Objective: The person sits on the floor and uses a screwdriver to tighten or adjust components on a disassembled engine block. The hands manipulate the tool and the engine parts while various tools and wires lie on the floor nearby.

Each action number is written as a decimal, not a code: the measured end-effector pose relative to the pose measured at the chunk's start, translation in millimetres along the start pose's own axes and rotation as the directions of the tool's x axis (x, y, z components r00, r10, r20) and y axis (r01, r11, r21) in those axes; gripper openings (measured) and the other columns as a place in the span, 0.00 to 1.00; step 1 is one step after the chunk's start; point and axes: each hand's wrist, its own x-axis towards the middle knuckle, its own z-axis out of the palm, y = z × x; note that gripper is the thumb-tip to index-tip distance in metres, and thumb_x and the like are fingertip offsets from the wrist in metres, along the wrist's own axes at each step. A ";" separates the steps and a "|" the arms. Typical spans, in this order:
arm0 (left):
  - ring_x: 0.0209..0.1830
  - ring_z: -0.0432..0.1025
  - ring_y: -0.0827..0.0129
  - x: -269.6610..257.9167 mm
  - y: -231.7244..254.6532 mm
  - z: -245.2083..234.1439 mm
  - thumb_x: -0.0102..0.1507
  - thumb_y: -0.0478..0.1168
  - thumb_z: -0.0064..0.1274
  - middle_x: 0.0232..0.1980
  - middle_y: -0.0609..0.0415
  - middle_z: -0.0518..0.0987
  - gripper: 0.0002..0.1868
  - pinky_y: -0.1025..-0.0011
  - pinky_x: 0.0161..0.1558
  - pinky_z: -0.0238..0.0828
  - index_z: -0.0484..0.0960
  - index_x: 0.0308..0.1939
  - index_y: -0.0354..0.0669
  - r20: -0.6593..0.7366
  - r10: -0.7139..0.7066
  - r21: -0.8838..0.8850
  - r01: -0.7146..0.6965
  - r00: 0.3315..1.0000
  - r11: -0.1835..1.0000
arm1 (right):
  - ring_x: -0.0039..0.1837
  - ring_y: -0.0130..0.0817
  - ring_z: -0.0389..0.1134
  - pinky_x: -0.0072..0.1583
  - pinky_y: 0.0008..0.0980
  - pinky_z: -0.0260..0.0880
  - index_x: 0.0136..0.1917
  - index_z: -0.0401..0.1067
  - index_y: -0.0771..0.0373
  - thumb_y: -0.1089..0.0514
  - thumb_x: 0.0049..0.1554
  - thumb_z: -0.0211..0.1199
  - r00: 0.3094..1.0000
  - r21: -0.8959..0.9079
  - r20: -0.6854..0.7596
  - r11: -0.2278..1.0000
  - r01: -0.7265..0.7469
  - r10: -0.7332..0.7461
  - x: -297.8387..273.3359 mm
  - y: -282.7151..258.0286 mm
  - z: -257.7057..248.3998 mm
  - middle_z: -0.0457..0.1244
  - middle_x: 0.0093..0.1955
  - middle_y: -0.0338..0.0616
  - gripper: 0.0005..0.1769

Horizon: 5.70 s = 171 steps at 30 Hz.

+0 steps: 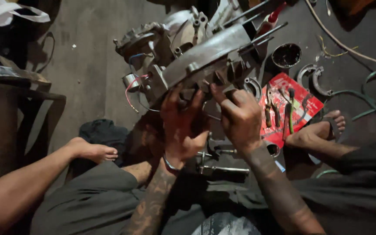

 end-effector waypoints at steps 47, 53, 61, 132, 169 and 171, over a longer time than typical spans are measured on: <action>0.72 0.62 0.40 3.3 6.3 -9.1 0.52 0.42 0.68 0.70 0.38 0.65 0.43 0.45 0.71 0.60 0.73 0.72 0.55 -0.103 0.015 -0.115 -0.027 0.995 0.993 | 0.43 0.50 0.64 0.45 0.45 0.63 0.63 0.77 0.52 0.63 0.62 0.53 0.999 -0.027 0.042 0.999 0.028 -0.027 -11.2 25.9 7.4 0.58 0.39 0.45 0.20; 0.70 0.62 0.37 1.9 1.6 -2.0 0.61 0.44 0.60 0.70 0.33 0.66 0.33 0.44 0.69 0.60 0.73 0.71 0.46 -0.084 0.061 -0.021 -0.063 0.995 0.998 | 0.48 0.65 0.66 0.48 0.55 0.64 0.73 0.67 0.59 0.45 0.58 0.48 0.951 0.341 0.268 0.907 -0.246 0.157 -26.6 23.1 -20.3 0.61 0.41 0.57 0.33; 0.66 0.66 0.43 20.9 6.2 11.1 0.60 0.50 0.59 0.68 0.38 0.70 0.35 0.44 0.64 0.61 0.73 0.72 0.50 -0.099 0.124 0.347 -0.083 0.987 0.934 | 0.62 0.62 0.69 0.60 0.51 0.67 0.72 0.71 0.57 0.67 0.59 0.56 0.925 0.451 0.266 0.813 -0.367 0.270 -85.5 46.7 -32.8 0.69 0.53 0.60 0.28; 0.45 0.80 0.64 -28.2 80.8 91.7 0.69 0.37 0.43 0.49 0.49 0.85 0.13 0.68 0.50 0.81 0.82 0.51 0.39 0.416 -0.706 -0.811 0.585 0.573 -0.003 | 0.62 0.48 0.70 0.64 0.37 0.66 0.71 0.64 0.67 0.56 0.63 0.53 0.814 0.226 0.337 0.798 -0.559 0.474 -75.7 -21.6 -32.6 0.66 0.62 0.60 0.25; 0.36 0.81 0.60 -14.1 78.4 76.5 0.70 0.41 0.44 0.39 0.39 0.87 0.12 0.65 0.44 0.81 0.79 0.46 0.35 0.436 -0.705 -0.829 0.555 0.560 -0.073 | 0.58 0.55 0.67 0.60 0.42 0.66 0.71 0.62 0.70 0.62 0.62 0.54 0.830 0.181 0.438 0.871 -0.457 0.344 -45.5 -26.5 -47.0 0.64 0.61 0.62 0.25; 0.39 0.80 0.59 -16.4 77.5 72.0 0.71 0.40 0.39 0.42 0.39 0.86 0.14 0.65 0.45 0.80 0.78 0.49 0.35 0.462 -0.656 -0.839 0.533 0.596 -0.106 | 0.61 0.54 0.68 0.60 0.40 0.68 0.73 0.61 0.68 0.62 0.62 0.54 0.821 0.216 0.469 0.859 -0.465 0.327 -38.6 -30.7 -51.5 0.64 0.60 0.61 0.26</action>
